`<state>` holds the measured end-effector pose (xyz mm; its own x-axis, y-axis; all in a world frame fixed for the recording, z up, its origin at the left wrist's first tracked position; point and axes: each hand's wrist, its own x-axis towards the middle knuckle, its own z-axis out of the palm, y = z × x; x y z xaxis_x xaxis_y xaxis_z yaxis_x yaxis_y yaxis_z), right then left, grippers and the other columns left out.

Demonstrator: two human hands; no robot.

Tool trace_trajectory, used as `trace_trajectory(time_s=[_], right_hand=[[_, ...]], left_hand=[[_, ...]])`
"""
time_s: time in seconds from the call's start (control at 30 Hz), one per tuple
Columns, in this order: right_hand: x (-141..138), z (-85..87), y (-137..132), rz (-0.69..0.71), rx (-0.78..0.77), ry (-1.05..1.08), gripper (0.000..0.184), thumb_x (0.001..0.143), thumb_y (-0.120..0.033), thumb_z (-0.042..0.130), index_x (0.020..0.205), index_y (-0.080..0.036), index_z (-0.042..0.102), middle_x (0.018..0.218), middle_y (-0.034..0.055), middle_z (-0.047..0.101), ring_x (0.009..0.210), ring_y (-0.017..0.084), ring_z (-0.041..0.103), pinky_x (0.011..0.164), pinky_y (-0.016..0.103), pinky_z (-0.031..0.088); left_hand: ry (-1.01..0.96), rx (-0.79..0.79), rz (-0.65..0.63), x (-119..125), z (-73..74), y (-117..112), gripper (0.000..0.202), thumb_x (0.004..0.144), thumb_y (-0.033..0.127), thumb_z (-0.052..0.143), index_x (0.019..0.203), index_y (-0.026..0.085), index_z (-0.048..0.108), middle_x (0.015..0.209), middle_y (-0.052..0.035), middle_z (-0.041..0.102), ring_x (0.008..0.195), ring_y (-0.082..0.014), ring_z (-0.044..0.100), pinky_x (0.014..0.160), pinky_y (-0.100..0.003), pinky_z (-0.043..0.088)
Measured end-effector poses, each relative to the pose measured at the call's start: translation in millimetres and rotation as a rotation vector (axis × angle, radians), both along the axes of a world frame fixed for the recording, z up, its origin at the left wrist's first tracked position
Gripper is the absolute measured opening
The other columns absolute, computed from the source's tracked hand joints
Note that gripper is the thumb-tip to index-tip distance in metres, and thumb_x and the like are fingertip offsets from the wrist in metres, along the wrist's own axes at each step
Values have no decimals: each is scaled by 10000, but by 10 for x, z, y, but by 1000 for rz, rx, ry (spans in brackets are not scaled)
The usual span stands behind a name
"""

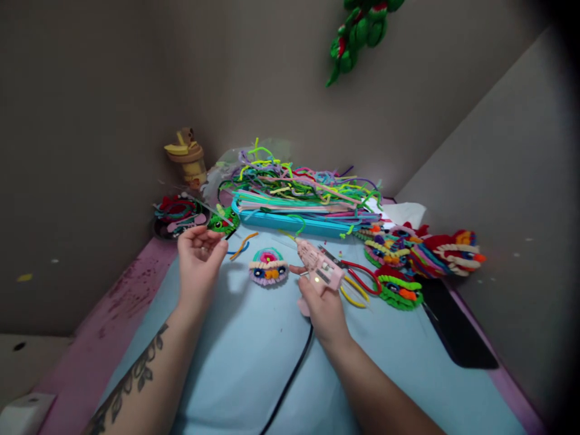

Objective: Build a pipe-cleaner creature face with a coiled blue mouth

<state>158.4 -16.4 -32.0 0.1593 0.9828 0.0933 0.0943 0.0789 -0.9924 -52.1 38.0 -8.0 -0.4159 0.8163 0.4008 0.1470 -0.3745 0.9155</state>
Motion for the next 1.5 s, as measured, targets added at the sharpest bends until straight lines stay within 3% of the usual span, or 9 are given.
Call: trace_trajectory(time_s=[0.27, 0.37, 0.5, 0.57, 0.87, 1.07, 1.27, 1.4, 1.5], right_hand=[[-40, 51, -21, 49, -35, 43, 399, 797, -496, 587, 1042, -193, 673, 1130, 97, 671, 1158, 258, 553, 1018, 414, 404], [-39, 66, -21, 47, -38, 49, 393, 792, -492, 593, 1022, -186, 678, 1123, 105, 672, 1144, 265, 562, 1013, 430, 406], [-46, 59, -14, 55, -24, 40, 367, 801, -467, 588, 1017, -184, 678, 1123, 104, 672, 1154, 265, 556, 1029, 447, 388], [-52, 55, -15, 51, -17, 41, 350, 804, -450, 589, 1019, -188, 675, 1170, 100, 652, 1183, 264, 535, 1049, 453, 365], [-57, 66, -22, 72, -2, 25, 334, 800, -435, 585, 1005, -189, 680, 1193, 102, 644, 1191, 270, 533, 1026, 448, 396], [-54, 40, -12, 64, 20, 9, 334, 796, -430, 586, 1017, -197, 681, 1172, 91, 653, 1192, 270, 526, 1020, 437, 398], [-35, -23, -31, 78, -30, 35, 316, 807, -425, 584, 997, -191, 678, 1142, 91, 663, 1126, 265, 561, 973, 417, 418], [-35, -90, -25, 37, -76, 168, 330, 810, -449, 578, 975, -173, 652, 1076, 96, 678, 907, 224, 611, 757, 329, 488], [-20, -91, -5, -14, -106, 394, 347, 812, -470, 562, 970, -166, 611, 1000, 93, 685, 716, 171, 583, 578, 269, 456]], left_hand=[[23, -34, 110, 45, 56, -38, 455, 648, 214, 738, 1008, 199, 462, 629, 62, 573, 729, -158, 653, 748, -330, 527], [93, -73, 9, 55, 39, -58, 444, 650, 231, 745, 1016, 201, 496, 637, 62, 562, 636, -128, 615, 652, -272, 520], [510, -79, -251, 70, -31, -86, 102, 764, 265, 658, 837, 194, 655, 743, -9, 581, 675, -131, 568, 589, -242, 467], [701, -46, -351, 85, -74, -91, 118, 823, 249, 589, 865, 213, 693, 812, -36, 583, 767, -157, 565, 660, -274, 471], [1011, -47, -406, 166, -143, -67, 155, 863, 208, 504, 828, 206, 656, 918, -59, 535, 879, -200, 506, 785, -341, 428], [787, -65, -330, 123, -91, -40, 151, 886, 190, 412, 764, 190, 501, 882, -51, 534, 884, -185, 507, 808, -321, 414], [251, -179, 119, -170, -49, 65, 190, 901, 338, 423, 826, 197, 526, 802, -2, 552, 734, -136, 513, 619, -234, 394], [43, -161, 251, -237, -39, 92, 272, 880, 400, 442, 745, 179, 525, 787, -10, 576, 722, -130, 546, 581, -224, 401], [96, -80, 257, -226, -8, 67, 290, 712, 304, 679, 940, 191, 539, 937, -6, 590, 779, -125, 578, 676, -234, 450]])
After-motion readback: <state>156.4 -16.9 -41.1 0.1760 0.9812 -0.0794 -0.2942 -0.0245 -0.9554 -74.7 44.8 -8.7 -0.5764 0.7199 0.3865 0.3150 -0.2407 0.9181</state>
